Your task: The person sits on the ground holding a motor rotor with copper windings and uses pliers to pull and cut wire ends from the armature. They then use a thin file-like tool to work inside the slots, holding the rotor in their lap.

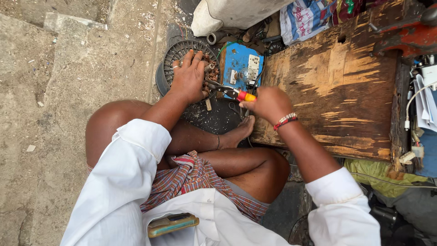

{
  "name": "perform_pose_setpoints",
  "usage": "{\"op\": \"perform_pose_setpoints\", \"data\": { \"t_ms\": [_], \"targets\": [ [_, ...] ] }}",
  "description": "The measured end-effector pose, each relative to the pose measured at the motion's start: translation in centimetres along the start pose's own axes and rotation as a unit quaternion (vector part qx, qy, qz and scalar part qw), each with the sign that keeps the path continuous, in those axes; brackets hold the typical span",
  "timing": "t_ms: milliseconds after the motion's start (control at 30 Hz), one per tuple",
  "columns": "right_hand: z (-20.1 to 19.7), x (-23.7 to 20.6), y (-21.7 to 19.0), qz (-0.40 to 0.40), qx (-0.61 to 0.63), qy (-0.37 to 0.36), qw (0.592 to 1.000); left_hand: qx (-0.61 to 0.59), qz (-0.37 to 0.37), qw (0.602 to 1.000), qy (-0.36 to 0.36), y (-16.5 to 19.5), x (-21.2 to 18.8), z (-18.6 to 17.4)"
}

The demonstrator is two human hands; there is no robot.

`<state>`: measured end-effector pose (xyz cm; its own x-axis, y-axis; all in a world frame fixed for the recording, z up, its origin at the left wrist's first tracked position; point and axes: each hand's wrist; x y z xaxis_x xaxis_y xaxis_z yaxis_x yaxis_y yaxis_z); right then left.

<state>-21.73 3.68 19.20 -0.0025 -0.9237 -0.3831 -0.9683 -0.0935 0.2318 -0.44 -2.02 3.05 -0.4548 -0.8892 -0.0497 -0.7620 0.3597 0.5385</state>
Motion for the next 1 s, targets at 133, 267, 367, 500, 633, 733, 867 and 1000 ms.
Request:
{"op": "perform_pose_setpoints", "data": {
  "t_ms": [133,267,367,500,633,733,867,1000],
  "targets": [
    [-6.2,1.7,-2.8,-0.026,-0.14,-0.03,0.989,0.013,0.018,0.999,0.028,0.5,0.1,0.5],
    [-9.8,4.0,-5.8,-0.075,-0.227,-0.044,0.97,-0.016,0.02,0.998,0.049,0.2,0.1,0.8],
    [-10.1,4.9,-5.7,-0.092,-0.249,-0.037,0.963,-0.023,0.017,0.998,0.062,-0.5,0.0,0.7],
    [-5.6,3.3,-1.0,-0.035,-0.095,-0.059,0.993,-0.016,0.0,0.999,0.048,-0.3,0.1,0.8],
    [4.1,0.6,3.4,0.063,0.254,-0.134,0.956,-0.02,-0.007,0.999,0.045,-0.1,0.3,1.0],
    [10.5,-0.7,4.2,0.043,0.495,-0.172,0.851,-0.021,-0.004,0.999,0.047,-0.2,0.1,1.0],
    [14.1,-1.9,2.5,0.083,0.63,-0.2,0.746,-0.025,-0.011,0.999,0.038,-0.3,0.1,0.8],
    [14.4,-3.5,0.5,0.086,0.677,-0.204,0.702,-0.015,-0.01,0.999,0.036,-0.2,0.2,0.7]
  ]
}}
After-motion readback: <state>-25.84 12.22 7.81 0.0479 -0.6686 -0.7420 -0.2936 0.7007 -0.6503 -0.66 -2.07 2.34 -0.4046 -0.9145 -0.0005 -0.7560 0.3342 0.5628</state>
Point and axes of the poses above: each hand's wrist, its own x-axis towards the middle knuckle, its own z-axis out of the palm, y = z × x, and after that the axes turned 3 degrees about -y, right-handed
